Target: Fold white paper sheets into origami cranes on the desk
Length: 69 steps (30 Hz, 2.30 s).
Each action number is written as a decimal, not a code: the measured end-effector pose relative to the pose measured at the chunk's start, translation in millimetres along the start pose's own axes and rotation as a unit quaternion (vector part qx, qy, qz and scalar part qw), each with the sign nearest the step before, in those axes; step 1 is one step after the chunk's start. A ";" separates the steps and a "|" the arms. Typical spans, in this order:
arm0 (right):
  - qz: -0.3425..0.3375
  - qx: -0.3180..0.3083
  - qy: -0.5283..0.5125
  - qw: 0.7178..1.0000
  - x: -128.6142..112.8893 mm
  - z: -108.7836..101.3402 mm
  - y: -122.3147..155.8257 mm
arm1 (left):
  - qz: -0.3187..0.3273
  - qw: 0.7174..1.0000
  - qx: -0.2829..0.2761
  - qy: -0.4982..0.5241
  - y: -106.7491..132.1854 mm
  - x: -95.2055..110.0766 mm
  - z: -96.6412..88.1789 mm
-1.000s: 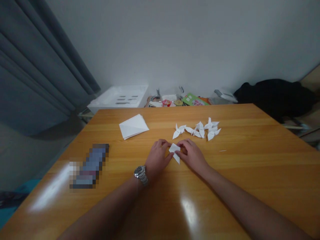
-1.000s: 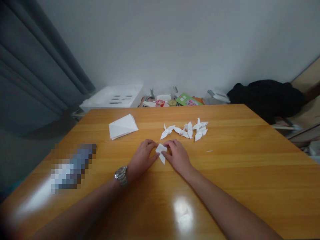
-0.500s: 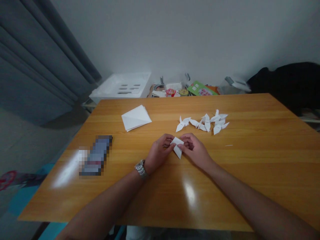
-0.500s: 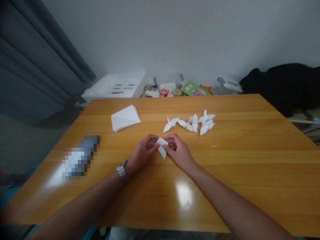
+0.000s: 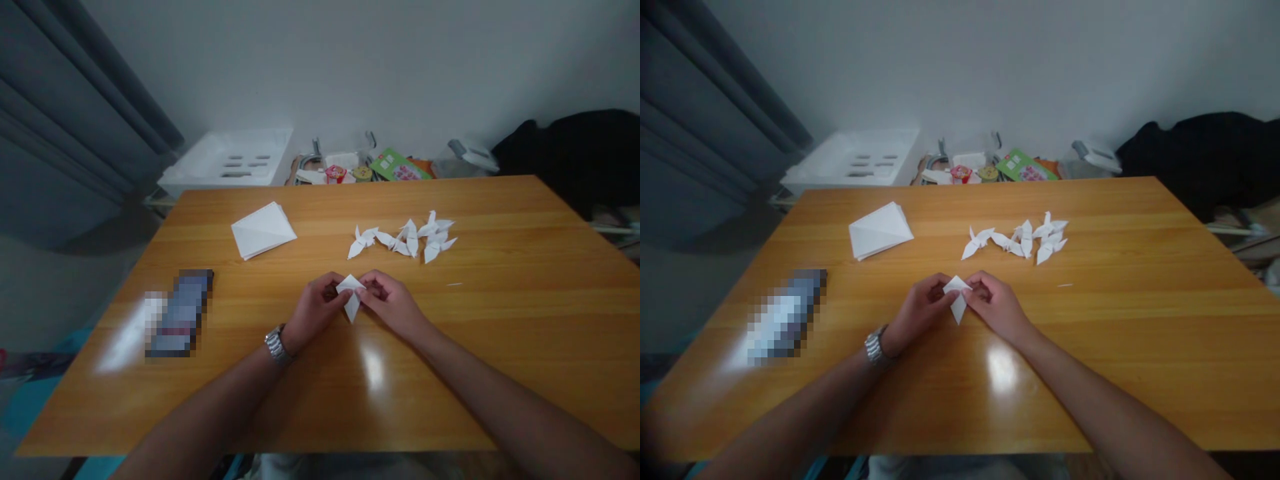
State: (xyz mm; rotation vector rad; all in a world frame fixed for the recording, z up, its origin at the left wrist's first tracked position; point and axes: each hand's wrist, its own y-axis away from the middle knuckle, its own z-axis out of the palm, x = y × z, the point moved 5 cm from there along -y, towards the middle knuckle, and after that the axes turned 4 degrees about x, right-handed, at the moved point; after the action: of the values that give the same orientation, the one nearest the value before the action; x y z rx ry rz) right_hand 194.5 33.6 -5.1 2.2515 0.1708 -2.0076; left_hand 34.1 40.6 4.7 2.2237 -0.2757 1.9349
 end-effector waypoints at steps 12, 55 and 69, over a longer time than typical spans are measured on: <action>0.046 0.007 -0.066 0.997 0.2 -1.6 2.2 | 0.027 0.998 0.000 0.051 1.3 2.3 -0.3; -0.036 0.004 -0.016 0.999 -13.1 -3.2 0.4 | 0.048 0.997 0.040 0.041 0.3 8.8 -4.3; -0.081 0.032 0.102 0.991 -23.9 -9.8 4.0 | 0.006 0.998 0.013 0.062 1.2 10.7 -1.5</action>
State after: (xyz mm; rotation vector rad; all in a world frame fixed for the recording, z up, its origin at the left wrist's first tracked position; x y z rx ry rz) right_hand 202.1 31.2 19.8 2.5595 0.3246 -1.8747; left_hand 33.8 39.5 15.6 2.1119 -0.2476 2.0842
